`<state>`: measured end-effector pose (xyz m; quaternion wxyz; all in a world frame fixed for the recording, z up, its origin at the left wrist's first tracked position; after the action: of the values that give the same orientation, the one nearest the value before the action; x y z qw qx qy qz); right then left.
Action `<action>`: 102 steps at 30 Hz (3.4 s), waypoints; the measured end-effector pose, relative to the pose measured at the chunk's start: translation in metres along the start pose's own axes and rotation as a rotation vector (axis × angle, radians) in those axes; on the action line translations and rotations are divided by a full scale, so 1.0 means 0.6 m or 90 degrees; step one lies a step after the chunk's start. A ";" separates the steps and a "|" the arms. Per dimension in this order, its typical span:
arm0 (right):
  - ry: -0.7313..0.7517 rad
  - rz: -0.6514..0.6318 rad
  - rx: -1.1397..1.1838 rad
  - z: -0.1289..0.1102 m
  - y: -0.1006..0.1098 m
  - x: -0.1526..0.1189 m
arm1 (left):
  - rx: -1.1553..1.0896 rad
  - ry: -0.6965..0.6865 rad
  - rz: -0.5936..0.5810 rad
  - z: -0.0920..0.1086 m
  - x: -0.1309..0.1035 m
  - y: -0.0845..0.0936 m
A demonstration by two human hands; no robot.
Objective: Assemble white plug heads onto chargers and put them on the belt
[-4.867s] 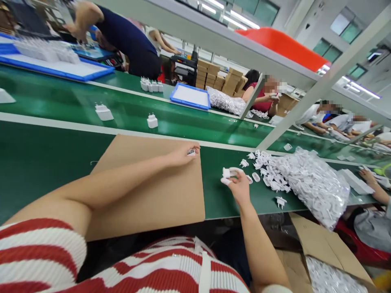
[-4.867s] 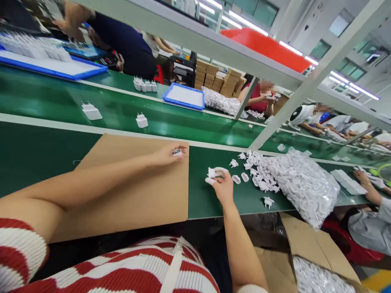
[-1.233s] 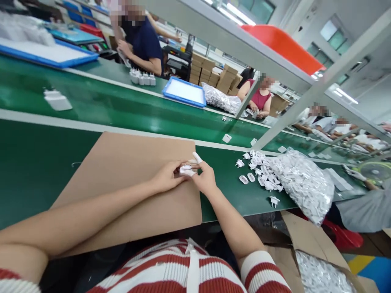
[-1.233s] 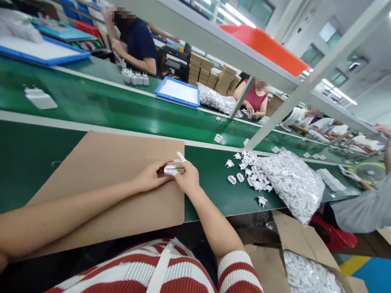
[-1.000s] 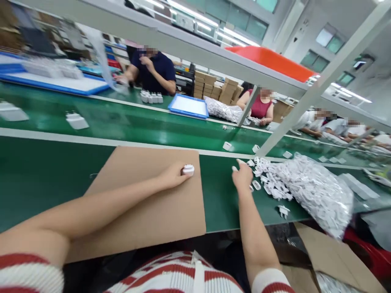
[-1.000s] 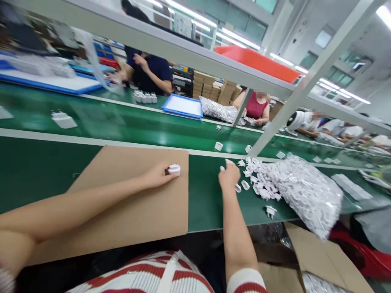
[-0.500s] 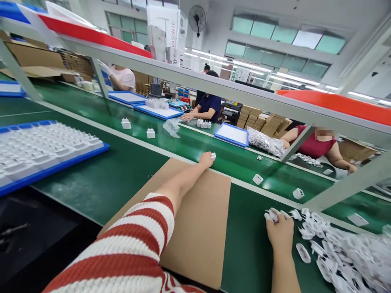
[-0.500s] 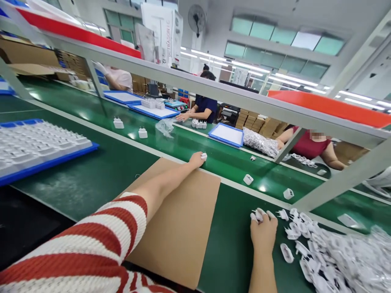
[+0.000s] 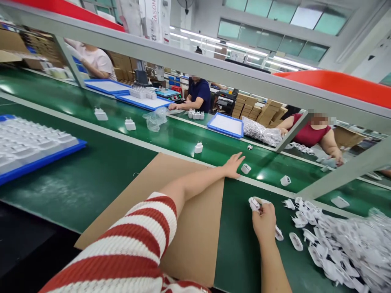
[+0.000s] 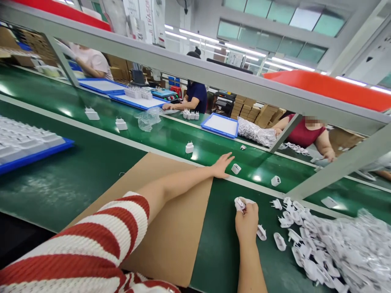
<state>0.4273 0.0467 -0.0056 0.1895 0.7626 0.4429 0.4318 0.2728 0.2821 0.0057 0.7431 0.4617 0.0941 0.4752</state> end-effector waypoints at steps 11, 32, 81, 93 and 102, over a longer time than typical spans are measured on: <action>0.084 0.026 -0.063 -0.017 -0.001 0.000 | -0.009 0.084 -0.079 0.041 0.021 -0.014; -0.496 -0.193 0.747 -0.102 -0.084 -0.057 | -0.267 0.063 -0.049 0.021 -0.408 0.071; 0.127 -0.167 0.046 -0.200 -0.062 -0.052 | 0.014 -0.029 0.021 0.054 -0.427 0.080; -0.094 -0.036 -0.283 0.017 0.034 -0.082 | 0.018 0.326 0.123 -0.138 -0.187 0.171; -0.070 0.106 -0.054 0.013 0.035 -0.072 | 0.112 0.371 0.360 -0.132 -0.123 0.165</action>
<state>0.4343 0.0001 -0.0169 0.2088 0.8105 0.3482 0.4222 0.1265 0.2830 0.0168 0.4833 0.3772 0.2097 0.7617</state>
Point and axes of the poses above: each hand's wrist, its own x-axis towards the middle knuckle, its own y-axis out of the back of the hand, z = x × y, the point moved 6 cm from there along x, towards the middle knuckle, and after that the axes turned 6 degrees about y, right-handed, at the moved point
